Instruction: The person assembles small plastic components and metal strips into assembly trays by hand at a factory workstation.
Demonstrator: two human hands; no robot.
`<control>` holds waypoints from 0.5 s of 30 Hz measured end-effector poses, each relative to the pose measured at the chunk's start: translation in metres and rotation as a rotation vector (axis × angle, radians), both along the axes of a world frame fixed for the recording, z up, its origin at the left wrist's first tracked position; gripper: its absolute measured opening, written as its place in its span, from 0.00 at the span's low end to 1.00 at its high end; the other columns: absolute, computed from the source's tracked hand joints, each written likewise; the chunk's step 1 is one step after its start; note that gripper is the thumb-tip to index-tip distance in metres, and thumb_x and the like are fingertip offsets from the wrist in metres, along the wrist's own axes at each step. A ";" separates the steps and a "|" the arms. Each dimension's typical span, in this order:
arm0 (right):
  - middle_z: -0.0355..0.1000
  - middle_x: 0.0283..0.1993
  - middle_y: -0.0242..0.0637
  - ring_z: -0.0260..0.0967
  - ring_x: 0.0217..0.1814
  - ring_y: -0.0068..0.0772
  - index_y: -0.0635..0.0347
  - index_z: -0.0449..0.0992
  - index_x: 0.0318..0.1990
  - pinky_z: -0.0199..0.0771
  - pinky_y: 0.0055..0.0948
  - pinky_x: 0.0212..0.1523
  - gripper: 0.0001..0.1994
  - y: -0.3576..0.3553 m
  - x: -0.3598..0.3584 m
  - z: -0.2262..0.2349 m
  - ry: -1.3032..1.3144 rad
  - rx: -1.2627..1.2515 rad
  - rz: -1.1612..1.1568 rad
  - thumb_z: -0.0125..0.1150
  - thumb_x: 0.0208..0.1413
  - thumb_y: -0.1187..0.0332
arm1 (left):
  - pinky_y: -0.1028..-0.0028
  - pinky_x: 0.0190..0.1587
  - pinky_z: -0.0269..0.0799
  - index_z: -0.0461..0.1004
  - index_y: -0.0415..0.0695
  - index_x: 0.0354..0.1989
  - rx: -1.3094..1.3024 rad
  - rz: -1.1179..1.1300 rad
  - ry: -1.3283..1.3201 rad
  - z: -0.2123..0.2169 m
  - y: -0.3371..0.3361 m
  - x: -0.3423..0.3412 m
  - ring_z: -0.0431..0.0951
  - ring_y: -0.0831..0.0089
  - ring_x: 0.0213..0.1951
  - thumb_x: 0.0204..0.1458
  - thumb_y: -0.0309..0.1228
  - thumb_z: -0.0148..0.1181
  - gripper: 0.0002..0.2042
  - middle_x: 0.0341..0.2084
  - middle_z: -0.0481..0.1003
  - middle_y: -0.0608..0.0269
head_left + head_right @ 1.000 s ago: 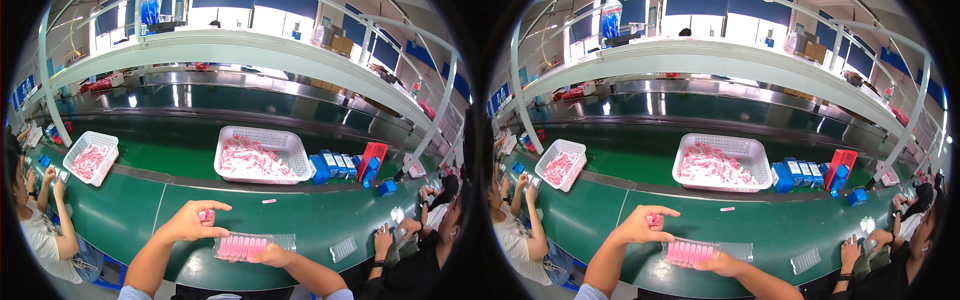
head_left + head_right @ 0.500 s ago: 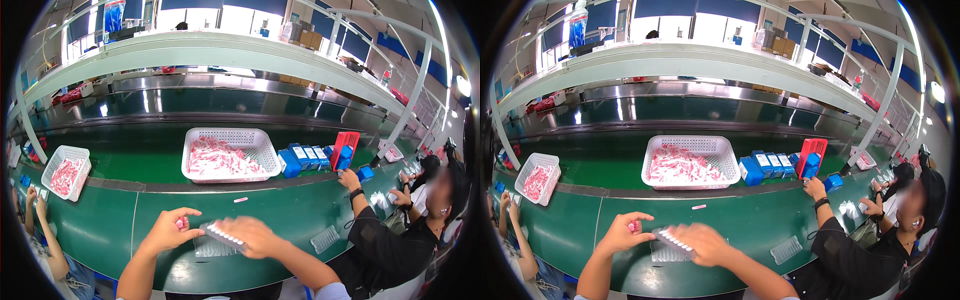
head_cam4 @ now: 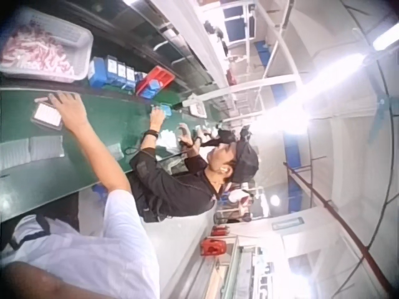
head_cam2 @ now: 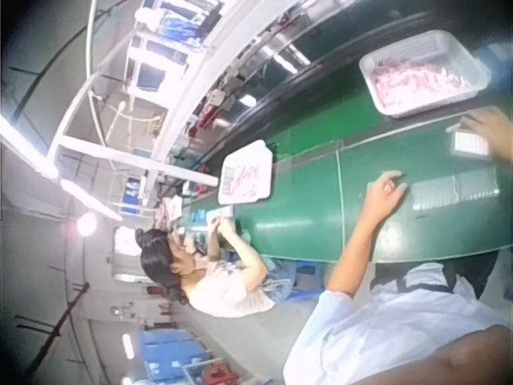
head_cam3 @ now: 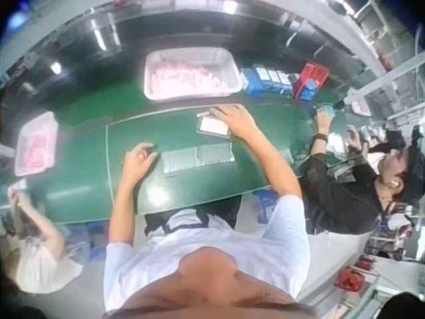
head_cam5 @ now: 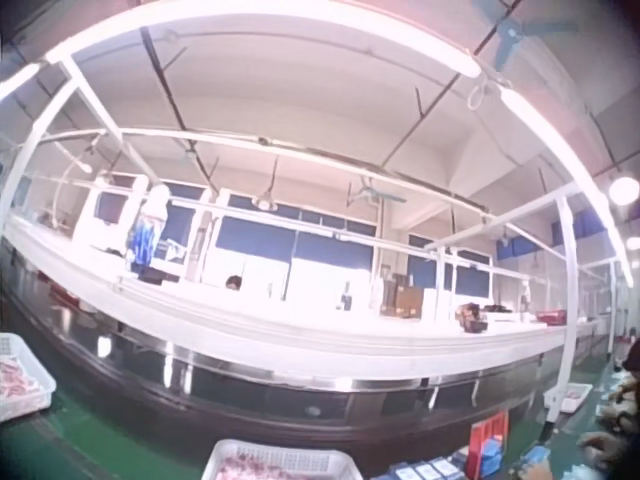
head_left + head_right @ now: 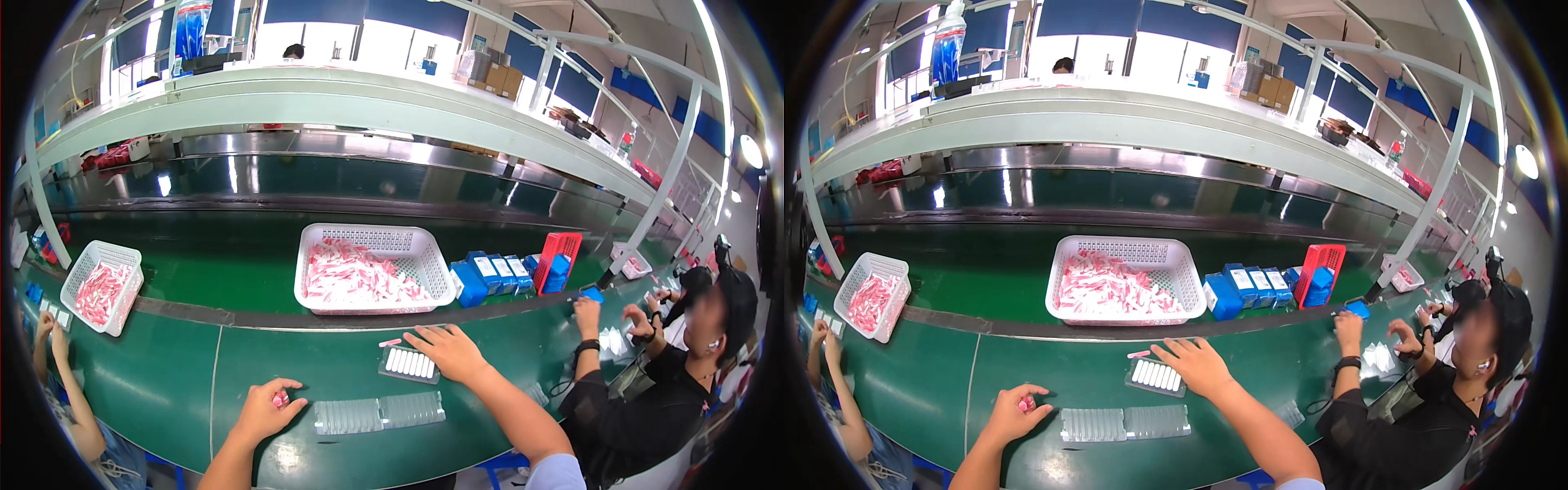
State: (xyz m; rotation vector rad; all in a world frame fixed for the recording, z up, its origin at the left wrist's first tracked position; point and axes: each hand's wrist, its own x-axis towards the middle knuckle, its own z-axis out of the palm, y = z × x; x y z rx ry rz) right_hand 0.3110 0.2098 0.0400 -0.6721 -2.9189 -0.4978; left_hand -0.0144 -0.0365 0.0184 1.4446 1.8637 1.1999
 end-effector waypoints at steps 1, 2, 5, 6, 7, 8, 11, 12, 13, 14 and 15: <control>0.68 0.70 0.37 0.67 0.69 0.38 0.44 0.61 0.73 0.68 0.44 0.62 0.36 0.001 0.002 0.001 -0.065 -0.029 -0.063 0.61 0.53 0.73 | 0.79 0.27 0.64 0.83 0.42 0.43 0.017 0.002 -0.014 -0.002 0.000 0.000 0.65 0.84 0.21 0.46 0.27 0.75 0.15 0.17 0.72 0.70; 0.68 0.70 0.37 0.67 0.69 0.38 0.44 0.61 0.73 0.68 0.44 0.62 0.36 0.002 0.004 0.002 -0.069 -0.027 -0.063 0.61 0.53 0.73 | 0.79 0.27 0.64 0.83 0.42 0.42 0.033 0.002 -0.027 -0.005 0.000 0.000 0.65 0.84 0.20 0.46 0.27 0.75 0.14 0.16 0.72 0.69; 0.73 0.65 0.40 0.71 0.66 0.40 0.49 0.65 0.70 0.69 0.46 0.62 0.32 0.006 0.012 0.000 -0.092 -0.020 -0.228 0.63 0.56 0.67 | 0.77 0.28 0.67 0.83 0.43 0.42 0.030 -0.012 -0.023 -0.012 0.004 -0.002 0.70 0.79 0.20 0.46 0.29 0.76 0.15 0.18 0.75 0.63; 0.73 0.65 0.40 0.71 0.66 0.40 0.49 0.65 0.70 0.69 0.46 0.62 0.32 0.002 0.007 0.007 -0.091 -0.026 -0.231 0.63 0.56 0.67 | 0.77 0.28 0.67 0.83 0.43 0.42 0.025 -0.015 -0.021 -0.015 0.004 -0.003 0.70 0.79 0.20 0.46 0.29 0.76 0.15 0.18 0.75 0.63; 0.73 0.63 0.41 0.71 0.65 0.42 0.51 0.65 0.70 0.69 0.46 0.61 0.33 -0.009 -0.004 0.022 0.024 -0.285 -0.200 0.66 0.54 0.64 | 0.78 0.27 0.65 0.82 0.43 0.42 0.045 0.012 -0.024 -0.017 0.005 -0.005 0.68 0.81 0.20 0.45 0.27 0.76 0.14 0.17 0.73 0.66; 0.74 0.62 0.42 0.71 0.65 0.44 0.52 0.66 0.69 0.69 0.47 0.61 0.35 -0.019 -0.010 0.030 0.146 -0.535 -0.181 0.70 0.52 0.61 | 0.78 0.26 0.64 0.82 0.42 0.41 0.069 0.025 -0.030 -0.019 0.007 -0.004 0.66 0.83 0.20 0.45 0.25 0.75 0.14 0.16 0.71 0.69; 0.74 0.62 0.43 0.70 0.63 0.48 0.54 0.66 0.69 0.66 0.48 0.63 0.37 -0.030 -0.017 0.005 0.270 -0.532 -0.022 0.74 0.50 0.61 | 0.80 0.25 0.59 0.82 0.40 0.40 0.152 0.045 -0.165 -0.035 0.006 -0.013 0.61 0.87 0.20 0.45 0.21 0.73 0.12 0.15 0.66 0.75; 0.73 0.63 0.43 0.70 0.64 0.49 0.54 0.66 0.69 0.65 0.48 0.64 0.37 -0.030 -0.016 0.007 0.249 -0.539 -0.023 0.73 0.51 0.63 | 0.81 0.24 0.56 0.80 0.39 0.38 0.182 0.052 -0.181 -0.035 0.000 -0.014 0.59 0.88 0.20 0.46 0.19 0.70 0.10 0.15 0.63 0.77; 0.73 0.63 0.43 0.70 0.64 0.49 0.54 0.66 0.69 0.65 0.48 0.64 0.37 -0.027 -0.003 0.008 0.252 -0.536 -0.056 0.73 0.51 0.63 | 0.81 0.24 0.55 0.80 0.39 0.37 0.192 0.065 -0.171 -0.036 -0.004 -0.017 0.59 0.88 0.20 0.46 0.18 0.69 0.10 0.14 0.63 0.77; 0.73 0.64 0.43 0.69 0.65 0.48 0.54 0.65 0.69 0.62 0.49 0.66 0.37 -0.024 0.013 0.008 0.291 -0.565 -0.083 0.73 0.51 0.65 | 0.81 0.24 0.55 0.79 0.39 0.37 0.203 0.080 -0.162 -0.037 -0.005 -0.017 0.59 0.88 0.19 0.47 0.18 0.69 0.09 0.14 0.63 0.77; 0.73 0.64 0.43 0.68 0.66 0.47 0.53 0.65 0.70 0.60 0.50 0.69 0.37 -0.018 0.024 0.006 0.330 -0.591 -0.095 0.72 0.52 0.67 | 0.81 0.24 0.55 0.79 0.39 0.37 0.205 0.066 -0.165 -0.037 -0.002 -0.016 0.59 0.88 0.19 0.47 0.18 0.69 0.09 0.14 0.63 0.77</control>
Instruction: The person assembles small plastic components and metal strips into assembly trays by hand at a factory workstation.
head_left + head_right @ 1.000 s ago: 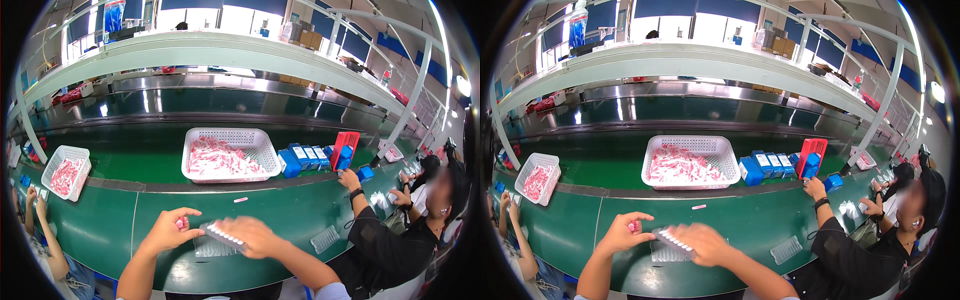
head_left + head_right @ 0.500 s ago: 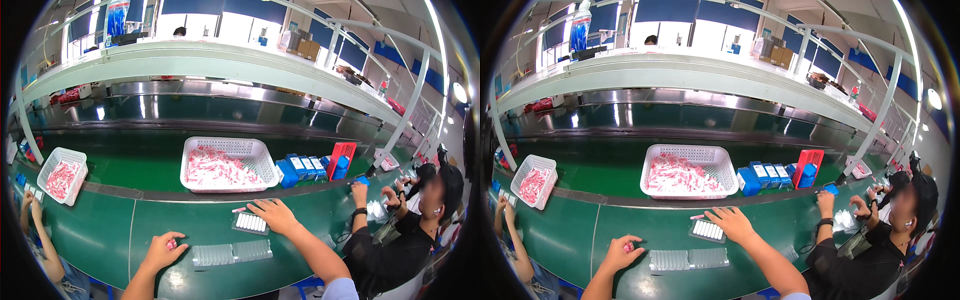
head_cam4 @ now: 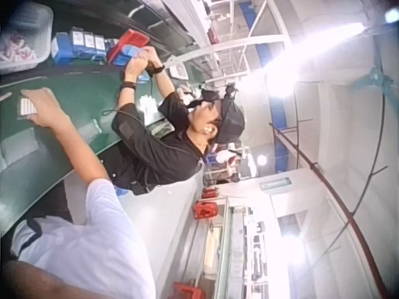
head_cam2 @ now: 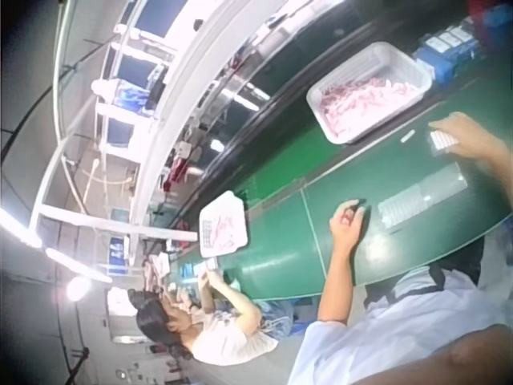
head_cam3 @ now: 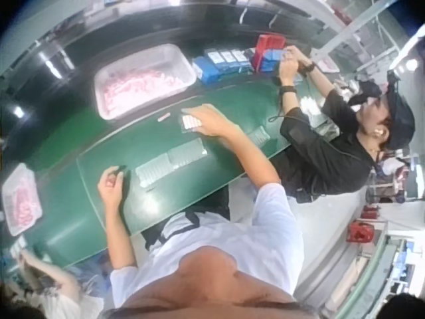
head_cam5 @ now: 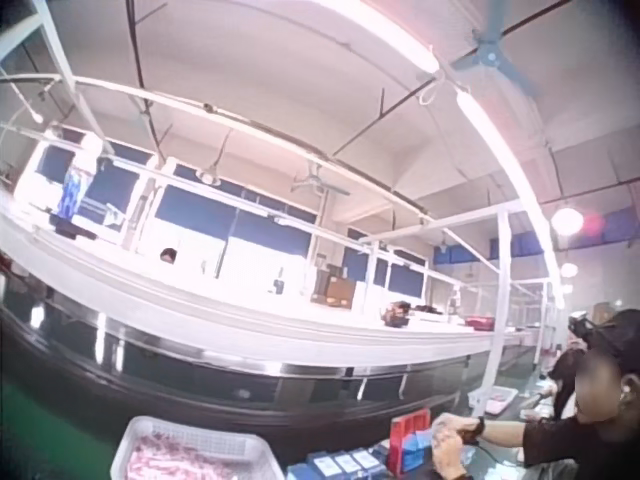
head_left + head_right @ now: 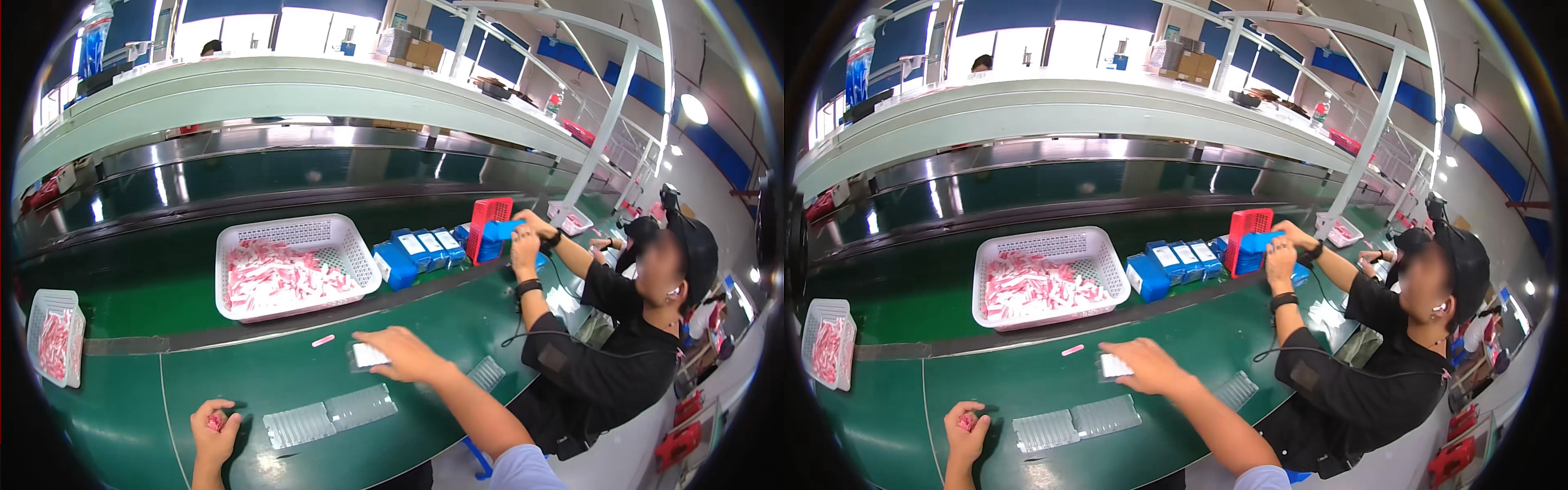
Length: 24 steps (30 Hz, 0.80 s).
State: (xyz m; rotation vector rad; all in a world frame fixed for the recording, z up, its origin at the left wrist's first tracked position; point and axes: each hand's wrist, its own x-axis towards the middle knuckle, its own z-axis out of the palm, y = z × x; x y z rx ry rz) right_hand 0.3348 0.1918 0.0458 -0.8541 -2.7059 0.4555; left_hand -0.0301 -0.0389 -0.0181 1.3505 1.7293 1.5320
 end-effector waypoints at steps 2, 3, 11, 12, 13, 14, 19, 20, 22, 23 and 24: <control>0.69 0.67 0.44 0.65 0.70 0.49 0.53 0.63 0.71 0.55 0.53 0.74 0.38 0.011 0.043 -0.001 -0.098 -0.004 -0.135 0.71 0.52 0.69 | 0.81 0.24 0.55 0.79 0.39 0.36 -0.021 0.027 -0.050 0.000 0.004 0.002 0.59 0.88 0.19 0.47 0.18 0.68 0.08 0.14 0.63 0.77; 0.68 0.69 0.44 0.63 0.71 0.50 0.54 0.62 0.71 0.54 0.53 0.75 0.37 0.015 0.063 0.006 -0.187 -0.039 -0.221 0.70 0.52 0.70 | 0.81 0.24 0.55 0.79 0.39 0.36 -0.020 0.023 -0.049 -0.001 0.007 0.002 0.59 0.88 0.19 0.47 0.18 0.68 0.08 0.14 0.63 0.77; 0.73 0.64 0.43 0.66 0.71 0.47 0.55 0.70 0.65 0.57 0.53 0.74 0.28 -0.046 0.088 0.020 0.097 0.036 -0.216 0.68 0.57 0.65 | 0.80 0.22 0.57 0.81 0.39 0.35 -0.085 -0.023 0.088 0.021 -0.002 0.026 0.62 0.88 0.17 0.48 0.19 0.69 0.07 0.13 0.67 0.75; 0.73 0.64 0.41 0.66 0.71 0.45 0.55 0.73 0.63 0.58 0.53 0.74 0.25 -0.056 0.080 0.020 0.137 0.008 -0.196 0.68 0.58 0.63 | 0.80 0.22 0.60 0.82 0.40 0.35 -0.118 -0.075 0.184 0.034 -0.002 0.032 0.66 0.85 0.17 0.47 0.21 0.70 0.07 0.13 0.69 0.72; 0.73 0.64 0.41 0.66 0.71 0.45 0.55 0.73 0.63 0.58 0.53 0.74 0.25 -0.062 0.076 0.017 0.140 -0.002 -0.190 0.68 0.58 0.63 | 0.79 0.23 0.63 0.82 0.42 0.36 -0.161 -0.124 0.243 0.046 -0.001 0.037 0.68 0.82 0.17 0.47 0.25 0.73 0.08 0.13 0.70 0.68; 0.73 0.64 0.40 0.66 0.71 0.44 0.55 0.73 0.63 0.58 0.53 0.73 0.26 -0.067 0.071 0.012 0.137 -0.010 -0.191 0.68 0.58 0.63 | 0.79 0.23 0.64 0.83 0.41 0.37 -0.195 -0.163 0.283 0.053 0.001 0.042 0.69 0.82 0.18 0.48 0.26 0.73 0.08 0.13 0.70 0.67; 0.72 0.66 0.37 0.65 0.72 0.42 0.53 0.71 0.64 0.55 0.53 0.75 0.28 -0.083 0.030 0.000 0.138 -0.079 0.018 0.69 0.57 0.58 | 0.78 0.24 0.66 0.83 0.40 0.39 -0.277 -0.263 0.142 0.057 0.010 0.052 0.70 0.83 0.19 0.52 0.27 0.72 0.08 0.14 0.71 0.67; 0.68 0.69 0.37 0.61 0.75 0.41 0.53 0.71 0.66 0.53 0.54 0.75 0.30 -0.084 0.020 -0.001 0.083 -0.101 0.061 0.69 0.57 0.54 | 0.77 0.25 0.67 0.82 0.39 0.38 -0.343 -0.267 -0.170 0.054 0.014 0.051 0.70 0.83 0.19 0.53 0.27 0.70 0.07 0.15 0.72 0.67; 0.66 0.71 0.37 0.59 0.76 0.40 0.53 0.70 0.66 0.53 0.54 0.75 0.31 -0.083 -0.001 -0.004 0.030 -0.086 0.089 0.68 0.58 0.52 | 0.77 0.27 0.69 0.82 0.38 0.38 -0.415 -0.244 -0.531 0.058 0.025 0.046 0.71 0.83 0.20 0.55 0.27 0.68 0.06 0.16 0.74 0.67; 0.64 0.72 0.36 0.56 0.77 0.40 0.54 0.70 0.67 0.52 0.54 0.75 0.32 -0.082 -0.010 -0.006 -0.020 -0.065 0.110 0.67 0.58 0.50 | 0.77 0.27 0.69 0.82 0.38 0.38 -0.417 -0.238 -0.540 0.053 0.027 0.043 0.71 0.83 0.20 0.55 0.27 0.68 0.06 0.16 0.74 0.67; 0.64 0.72 0.36 0.56 0.77 0.40 0.54 0.70 0.67 0.52 0.54 0.75 0.32 -0.080 -0.015 -0.011 -0.018 -0.067 0.115 0.67 0.58 0.50 | 0.77 0.27 0.69 0.83 0.39 0.38 -0.338 -0.172 -0.243 0.048 0.034 0.043 0.71 0.83 0.20 0.55 0.28 0.69 0.06 0.17 0.75 0.66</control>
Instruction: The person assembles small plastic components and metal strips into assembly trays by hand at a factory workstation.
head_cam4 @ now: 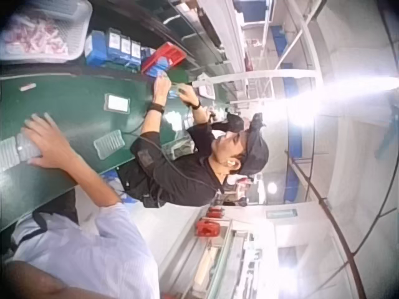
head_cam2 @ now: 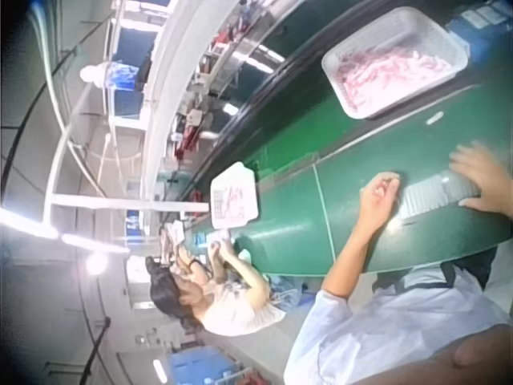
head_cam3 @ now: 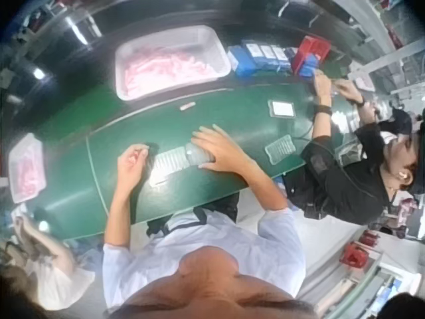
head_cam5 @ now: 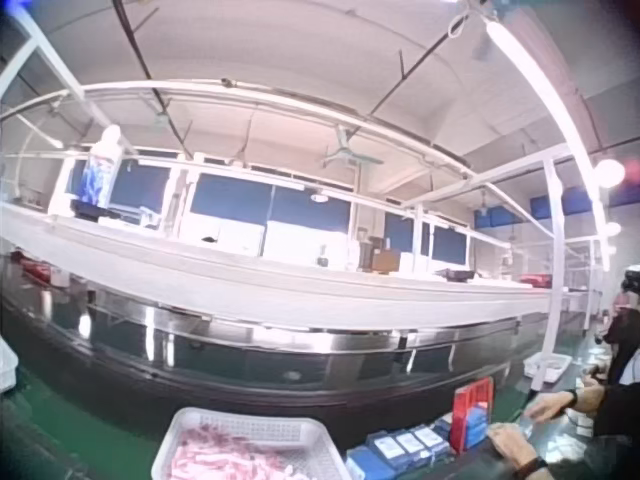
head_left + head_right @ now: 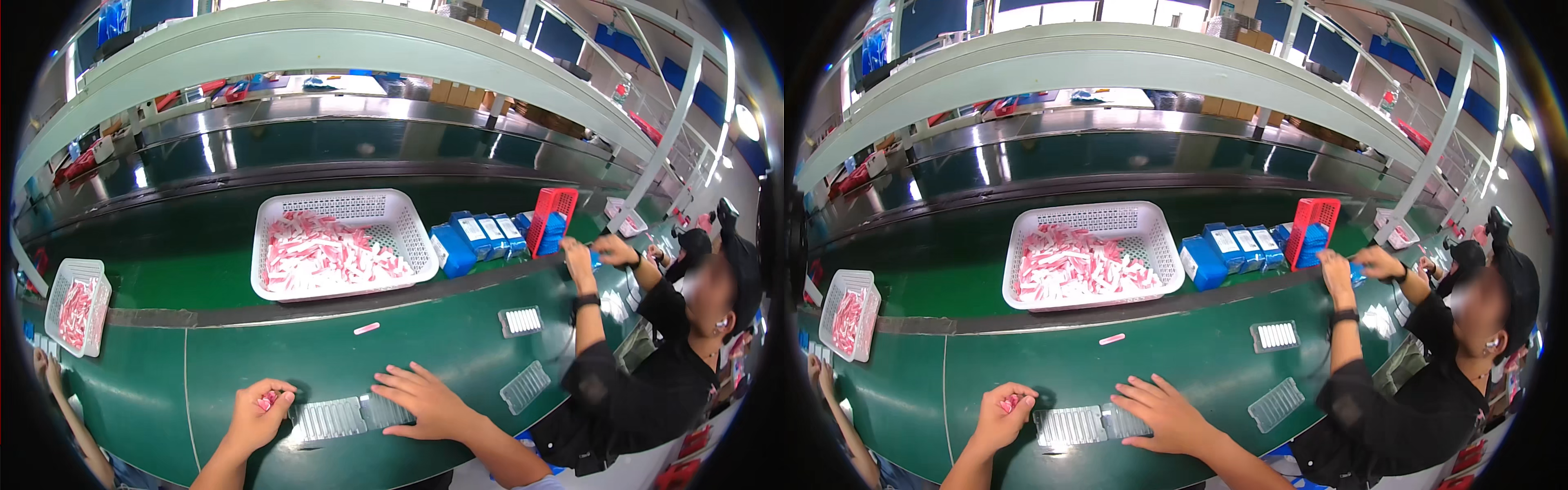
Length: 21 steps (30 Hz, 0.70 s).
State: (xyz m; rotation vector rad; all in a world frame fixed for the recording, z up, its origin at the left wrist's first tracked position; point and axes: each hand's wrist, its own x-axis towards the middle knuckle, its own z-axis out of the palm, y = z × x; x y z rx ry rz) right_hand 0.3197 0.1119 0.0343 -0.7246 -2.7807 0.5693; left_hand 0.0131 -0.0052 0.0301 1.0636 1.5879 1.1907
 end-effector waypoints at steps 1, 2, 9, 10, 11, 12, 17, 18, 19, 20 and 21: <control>0.63 0.73 0.36 0.55 0.78 0.41 0.54 0.69 0.67 0.52 0.54 0.76 0.32 0.001 -0.004 -0.009 0.004 0.006 0.030 0.66 0.59 0.49 | 0.78 0.26 0.69 0.83 0.40 0.38 0.100 0.027 0.294 -0.003 0.005 -0.001 0.72 0.83 0.20 0.55 0.28 0.69 0.06 0.17 0.75 0.65; 0.62 0.74 0.36 0.54 0.79 0.41 0.54 0.69 0.67 0.52 0.54 0.76 0.33 0.002 -0.007 -0.016 0.007 0.011 0.060 0.65 0.59 0.48 | 0.76 0.26 0.72 0.84 0.44 0.39 0.142 -0.004 0.491 -0.005 0.003 -0.002 0.75 0.78 0.19 0.50 0.35 0.75 0.11 0.17 0.76 0.64; 0.62 0.74 0.38 0.54 0.79 0.41 0.56 0.69 0.66 0.54 0.48 0.76 0.30 0.030 -0.032 -0.024 -0.031 0.044 0.158 0.63 0.62 0.50 | 0.68 0.28 0.76 0.82 0.50 0.48 0.163 -0.339 0.899 0.000 -0.003 0.000 0.82 0.64 0.25 0.39 0.57 0.76 0.31 0.21 0.80 0.64; 0.63 0.73 0.38 0.55 0.78 0.41 0.56 0.70 0.66 0.55 0.48 0.76 0.29 0.038 -0.036 -0.021 -0.013 0.036 0.174 0.63 0.62 0.51 | 0.68 0.28 0.76 0.82 0.50 0.48 0.153 -0.335 0.895 0.003 0.003 0.000 0.82 0.64 0.25 0.39 0.57 0.76 0.31 0.21 0.80 0.64; 0.64 0.73 0.39 0.56 0.78 0.41 0.57 0.71 0.65 0.56 0.47 0.75 0.29 0.044 -0.039 -0.019 0.006 0.027 0.191 0.64 0.61 0.51 | 0.67 0.29 0.77 0.81 0.50 0.51 0.091 -0.346 0.935 0.008 0.012 -0.002 0.82 0.63 0.26 0.40 0.57 0.75 0.32 0.22 0.80 0.64; 0.64 0.73 0.39 0.56 0.78 0.41 0.57 0.71 0.65 0.56 0.47 0.75 0.29 0.050 -0.039 -0.019 0.000 0.018 0.189 0.64 0.61 0.51 | 0.66 0.29 0.77 0.80 0.50 0.53 0.034 -0.367 0.971 0.012 0.023 -0.004 0.83 0.62 0.27 0.41 0.56 0.74 0.33 0.23 0.81 0.64; 0.68 0.69 0.39 0.60 0.76 0.43 0.58 0.73 0.62 0.60 0.46 0.74 0.27 0.067 -0.051 -0.017 0.082 0.061 0.120 0.67 0.58 0.54 | 0.65 0.30 0.78 0.80 0.47 0.54 0.059 -0.333 0.929 0.004 0.049 -0.017 0.83 0.61 0.27 0.41 0.56 0.75 0.33 0.24 0.81 0.62; 0.68 0.69 0.39 0.60 0.76 0.43 0.58 0.73 0.62 0.60 0.46 0.74 0.27 0.066 -0.050 -0.017 0.083 0.054 0.124 0.67 0.58 0.54 | 0.65 0.29 0.77 0.80 0.47 0.53 0.066 -0.270 0.901 -0.001 0.047 -0.015 0.82 0.61 0.27 0.40 0.55 0.76 0.34 0.24 0.81 0.61; 0.68 0.69 0.39 0.60 0.75 0.43 0.58 0.73 0.62 0.60 0.46 0.74 0.28 0.064 -0.048 -0.018 0.081 0.050 0.121 0.67 0.58 0.54 | 0.66 0.29 0.77 0.81 0.46 0.53 0.073 -0.209 0.872 -0.004 0.044 -0.014 0.82 0.61 0.26 0.39 0.55 0.77 0.34 0.23 0.80 0.61; 0.68 0.69 0.39 0.61 0.75 0.43 0.58 0.73 0.62 0.61 0.45 0.73 0.28 0.060 -0.046 -0.020 0.078 0.045 0.116 0.67 0.57 0.54 | 0.66 0.29 0.77 0.81 0.46 0.53 0.065 -0.211 0.869 -0.005 0.042 -0.014 0.82 0.61 0.26 0.39 0.55 0.77 0.34 0.23 0.80 0.61; 0.68 0.69 0.39 0.61 0.75 0.43 0.58 0.73 0.62 0.61 0.45 0.73 0.28 0.058 -0.045 -0.019 0.074 0.038 0.116 0.67 0.57 0.54 | 0.67 0.29 0.77 0.81 0.46 0.53 0.055 -0.196 0.847 -0.004 0.040 -0.015 0.81 0.61 0.25 0.38 0.55 0.78 0.35 0.23 0.80 0.61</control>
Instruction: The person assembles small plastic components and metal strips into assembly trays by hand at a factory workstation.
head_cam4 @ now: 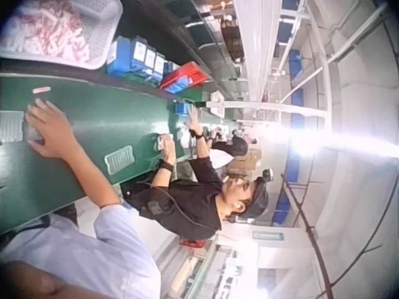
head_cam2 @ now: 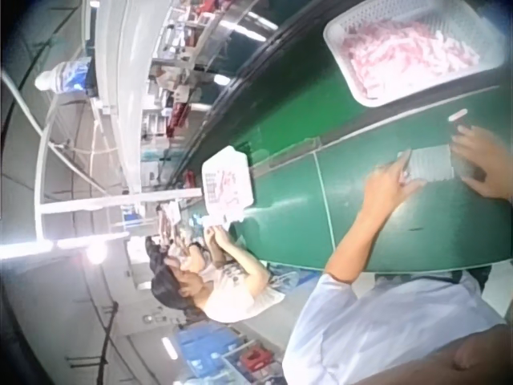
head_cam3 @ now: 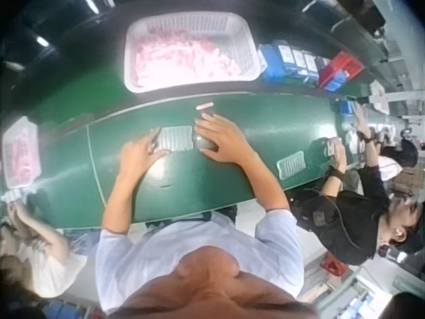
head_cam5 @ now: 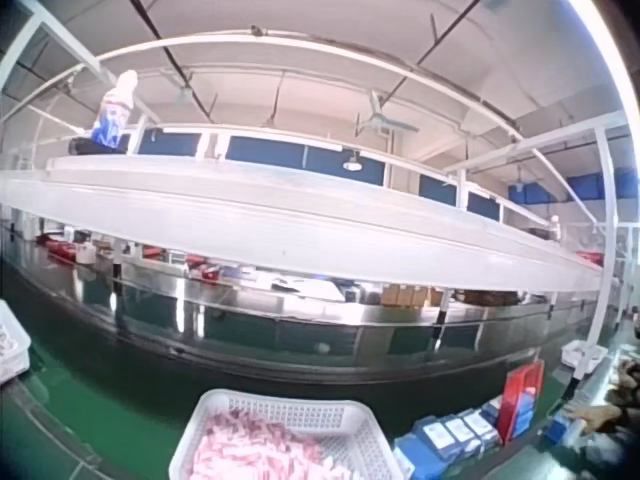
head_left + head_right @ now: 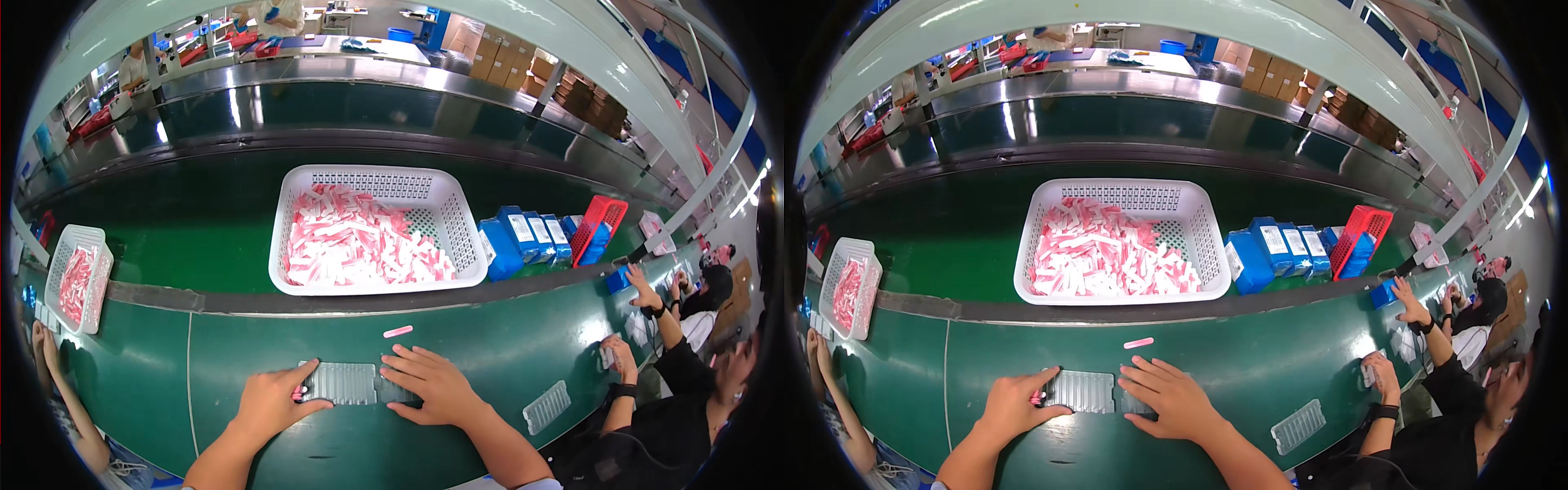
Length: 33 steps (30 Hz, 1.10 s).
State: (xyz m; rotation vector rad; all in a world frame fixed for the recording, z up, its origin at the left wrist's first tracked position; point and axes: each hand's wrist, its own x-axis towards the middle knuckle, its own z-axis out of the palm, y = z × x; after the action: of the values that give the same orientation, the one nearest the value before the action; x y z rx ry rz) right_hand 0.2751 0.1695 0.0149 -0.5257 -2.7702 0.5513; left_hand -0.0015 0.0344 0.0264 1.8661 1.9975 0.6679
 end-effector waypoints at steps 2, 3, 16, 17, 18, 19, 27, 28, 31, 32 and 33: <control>0.68 0.69 0.39 0.61 0.75 0.43 0.58 0.73 0.62 0.61 0.45 0.73 0.29 -0.006 0.003 0.000 0.020 0.034 -0.008 0.69 0.56 0.54 | 0.67 0.29 0.76 0.81 0.46 0.52 -0.011 0.011 -0.029 -0.003 0.000 0.000 0.80 0.62 0.24 0.36 0.55 0.78 0.35 0.22 0.79 0.61; 0.68 0.69 0.39 0.61 0.75 0.43 0.58 0.73 0.62 0.61 0.45 0.73 0.29 -0.006 0.003 0.002 0.009 0.032 -0.019 0.69 0.56 0.54 | 0.68 0.28 0.76 0.82 0.46 0.52 0.017 -0.002 -0.029 -0.006 0.003 0.001 0.80 0.63 0.23 0.36 0.55 0.79 0.35 0.22 0.79 0.61; 0.71 0.62 0.56 0.65 0.67 0.61 0.66 0.73 0.57 0.63 0.53 0.66 0.27 -0.053 0.118 0.010 0.220 0.275 -0.974 0.70 0.51 0.63 | 0.68 0.30 0.75 0.84 0.44 0.43 0.180 0.015 -0.130 -0.022 0.000 -0.008 0.78 0.62 0.22 0.31 0.51 0.82 0.31 0.23 0.79 0.58; 0.69 0.64 0.58 0.64 0.68 0.63 0.68 0.72 0.58 0.62 0.54 0.67 0.25 -0.064 0.145 -0.007 0.122 0.342 -1.112 0.64 0.55 0.64 | 0.68 0.30 0.75 0.84 0.44 0.43 0.187 0.013 -0.160 -0.020 0.003 -0.004 0.78 0.62 0.22 0.33 0.49 0.82 0.29 0.22 0.79 0.58; 0.68 0.65 0.59 0.63 0.68 0.65 0.69 0.73 0.57 0.60 0.55 0.68 0.22 -0.075 0.164 -0.017 0.019 0.238 -1.248 0.60 0.59 0.65 | 0.68 0.30 0.75 0.84 0.44 0.43 0.189 0.026 -0.143 -0.020 0.004 -0.002 0.78 0.62 0.22 0.33 0.49 0.82 0.29 0.22 0.79 0.58; 0.68 0.66 0.59 0.63 0.68 0.65 0.70 0.75 0.55 0.60 0.57 0.67 0.20 -0.083 0.183 -0.029 0.016 0.270 -1.179 0.58 0.59 0.65 | 0.70 0.29 0.74 0.84 0.44 0.42 0.202 0.032 -0.190 -0.020 0.005 0.000 0.77 0.64 0.21 0.37 0.45 0.81 0.25 0.20 0.77 0.58; 0.65 0.69 0.55 0.57 0.75 0.58 0.63 0.75 0.59 0.51 0.48 0.73 0.27 -0.126 0.132 -0.015 0.268 -0.154 -0.948 0.53 0.47 0.72 | 0.80 0.27 0.61 0.82 0.40 0.40 0.194 0.204 -0.588 -0.019 0.006 -0.010 0.64 0.87 0.23 0.53 0.29 0.72 0.09 0.18 0.69 0.76; 0.64 0.70 0.55 0.56 0.76 0.56 0.63 0.75 0.59 0.48 0.47 0.75 0.29 -0.130 0.120 -0.017 0.454 -0.322 -0.881 0.51 0.45 0.73 | 0.80 0.27 0.61 0.82 0.40 0.40 0.198 0.210 -0.576 -0.014 0.004 -0.011 0.64 0.87 0.23 0.53 0.29 0.72 0.09 0.18 0.69 0.76; 0.55 0.76 0.54 0.46 0.81 0.52 0.61 0.74 0.60 0.38 0.46 0.79 0.31 -0.133 0.080 -0.027 0.754 -0.663 -0.713 0.49 0.42 0.73 | 0.81 0.26 0.59 0.81 0.39 0.42 0.224 0.188 -0.633 0.004 0.003 -0.004 0.63 0.88 0.22 0.55 0.29 0.71 0.10 0.19 0.69 0.77; 0.51 0.78 0.53 0.42 0.83 0.51 0.60 0.74 0.60 0.36 0.45 0.79 0.31 -0.135 0.066 -0.032 0.843 -0.725 -0.653 0.49 0.42 0.73 | 0.81 0.25 0.57 0.79 0.39 0.43 0.193 0.134 -0.727 0.008 0.003 -0.002 0.61 0.87 0.22 0.57 0.28 0.68 0.09 0.19 0.67 0.77; 0.51 0.78 0.53 0.42 0.83 0.51 0.60 0.74 0.60 0.36 0.45 0.79 0.31 -0.138 0.051 -0.034 0.841 -0.728 -0.648 0.49 0.42 0.73 | 0.81 0.24 0.56 0.78 0.40 0.45 0.157 0.084 -0.821 0.011 0.000 0.001 0.60 0.87 0.21 0.59 0.27 0.66 0.08 0.19 0.65 0.77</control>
State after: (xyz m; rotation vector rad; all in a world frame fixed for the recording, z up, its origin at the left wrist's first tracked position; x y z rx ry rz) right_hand 0.3263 0.0319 -0.0189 -0.9878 -1.4471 1.2390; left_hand -0.0002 0.0347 0.0374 1.2526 1.4977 1.3721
